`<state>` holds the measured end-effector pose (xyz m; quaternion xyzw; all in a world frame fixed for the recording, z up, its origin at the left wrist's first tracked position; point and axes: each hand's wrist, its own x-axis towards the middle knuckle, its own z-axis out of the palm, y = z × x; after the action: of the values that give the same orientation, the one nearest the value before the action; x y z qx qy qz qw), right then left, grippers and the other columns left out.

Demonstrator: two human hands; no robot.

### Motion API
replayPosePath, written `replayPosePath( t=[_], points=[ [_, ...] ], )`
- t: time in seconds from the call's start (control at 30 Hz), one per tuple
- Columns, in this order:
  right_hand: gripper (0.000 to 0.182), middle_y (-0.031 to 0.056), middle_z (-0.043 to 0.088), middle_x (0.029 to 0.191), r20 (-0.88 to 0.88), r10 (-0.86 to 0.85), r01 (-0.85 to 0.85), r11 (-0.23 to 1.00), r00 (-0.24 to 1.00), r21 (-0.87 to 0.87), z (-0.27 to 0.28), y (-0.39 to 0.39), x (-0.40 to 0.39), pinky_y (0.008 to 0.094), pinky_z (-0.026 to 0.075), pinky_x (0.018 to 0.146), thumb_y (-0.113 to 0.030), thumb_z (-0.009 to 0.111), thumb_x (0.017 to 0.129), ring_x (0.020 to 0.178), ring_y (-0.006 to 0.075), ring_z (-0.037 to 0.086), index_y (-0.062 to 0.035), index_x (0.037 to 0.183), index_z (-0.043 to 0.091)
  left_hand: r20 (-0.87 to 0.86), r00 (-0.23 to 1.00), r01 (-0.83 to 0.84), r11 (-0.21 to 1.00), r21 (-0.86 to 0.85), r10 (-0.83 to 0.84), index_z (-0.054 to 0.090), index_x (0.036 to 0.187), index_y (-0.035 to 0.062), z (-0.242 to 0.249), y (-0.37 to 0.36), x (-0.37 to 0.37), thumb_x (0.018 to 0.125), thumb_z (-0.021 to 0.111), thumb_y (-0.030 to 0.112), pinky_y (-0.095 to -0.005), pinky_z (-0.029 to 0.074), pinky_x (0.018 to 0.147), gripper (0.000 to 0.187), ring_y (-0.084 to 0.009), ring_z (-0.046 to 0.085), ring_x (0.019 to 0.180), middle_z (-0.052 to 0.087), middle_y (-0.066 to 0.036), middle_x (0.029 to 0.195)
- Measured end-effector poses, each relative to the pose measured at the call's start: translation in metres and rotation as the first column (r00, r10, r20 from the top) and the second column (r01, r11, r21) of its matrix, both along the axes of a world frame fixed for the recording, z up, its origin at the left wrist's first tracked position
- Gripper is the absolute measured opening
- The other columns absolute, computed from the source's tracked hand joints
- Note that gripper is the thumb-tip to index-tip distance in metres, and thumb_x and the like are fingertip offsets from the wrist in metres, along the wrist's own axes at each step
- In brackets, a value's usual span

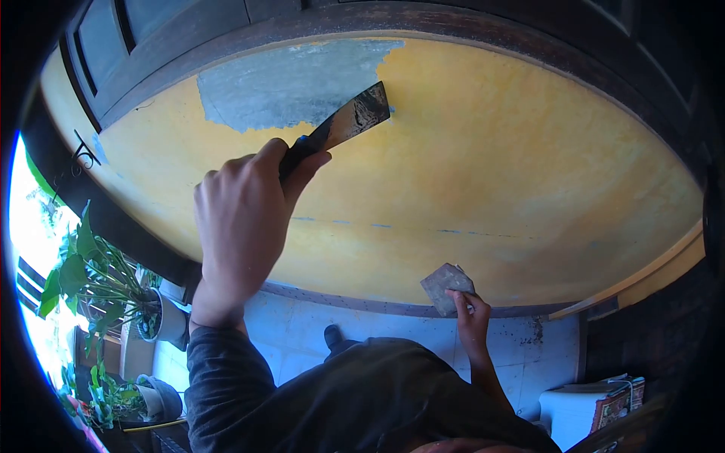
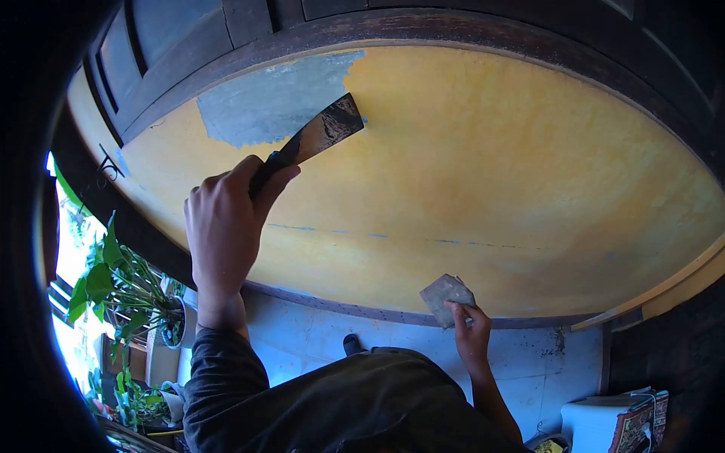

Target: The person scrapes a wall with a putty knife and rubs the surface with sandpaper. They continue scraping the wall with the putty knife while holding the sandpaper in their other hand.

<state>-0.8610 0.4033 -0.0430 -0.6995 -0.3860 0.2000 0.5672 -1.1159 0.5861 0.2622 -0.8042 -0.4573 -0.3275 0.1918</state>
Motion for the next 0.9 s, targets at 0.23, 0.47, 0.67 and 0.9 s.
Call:
replayPosePath(
  t=[0.23,0.47,0.67,0.9],
  points=[
    [0.029,0.0156,0.08,0.102,0.001,-0.001,0.001,1.0,1.0,0.025,-0.01,0.002,0.0,0.0355,0.054,0.088,-0.022,0.064,0.105,0.095,0.0221,0.074,0.0012,0.11,0.081,-0.009,1.0,-0.02,1.0,-0.014,0.02,0.072,0.083,0.0049,0.017,0.004,-0.01,0.098,0.073,0.047,-0.0447,0.049,0.06,0.045,-0.0365,0.065,0.057,0.066,-0.014,0.062],
    [0.029,0.0163,0.08,0.102,0.026,-0.014,0.013,1.0,1.0,0.019,-0.006,-0.003,-0.002,0.0357,0.055,0.087,-0.022,0.064,0.105,0.093,0.0216,0.073,0.0011,0.109,0.081,-0.05,0.998,-0.033,0.999,0.033,0.035,0.071,0.081,0.0058,0.031,0.017,-0.025,0.098,0.072,0.05,-0.044,0.05,0.061,0.047,-0.0353,0.066,0.058,0.066,-0.014,0.062],
    [0.03,0.016,0.08,0.101,0.034,0.001,-0.001,1.0,0.999,0.017,-0.007,-0.005,-0.002,0.0363,0.055,0.087,-0.023,0.064,0.106,0.094,0.0216,0.073,0.0016,0.109,0.081,-0.123,0.992,-0.001,1.0,0.028,0.005,0.071,0.081,0.0061,0.042,0.014,-0.018,0.098,0.071,0.052,-0.0437,0.051,0.061,0.049,-0.0347,0.067,0.059,0.068,-0.013,0.064],
    [0.031,0.016,0.08,0.101,0.019,-0.019,0.018,0.999,1.0,0.042,-0.007,-0.003,-0.006,0.036,0.055,0.087,-0.023,0.063,0.106,0.094,0.0221,0.074,0.0019,0.109,0.081,-0.188,0.982,-0.002,0.994,0.113,0.023,0.075,0.085,0.0066,0.048,0.016,-0.016,0.097,0.072,0.052,-0.0408,0.054,0.062,0.047,-0.0299,0.07,0.058,0.07,-0.012,0.066]
  ],
)
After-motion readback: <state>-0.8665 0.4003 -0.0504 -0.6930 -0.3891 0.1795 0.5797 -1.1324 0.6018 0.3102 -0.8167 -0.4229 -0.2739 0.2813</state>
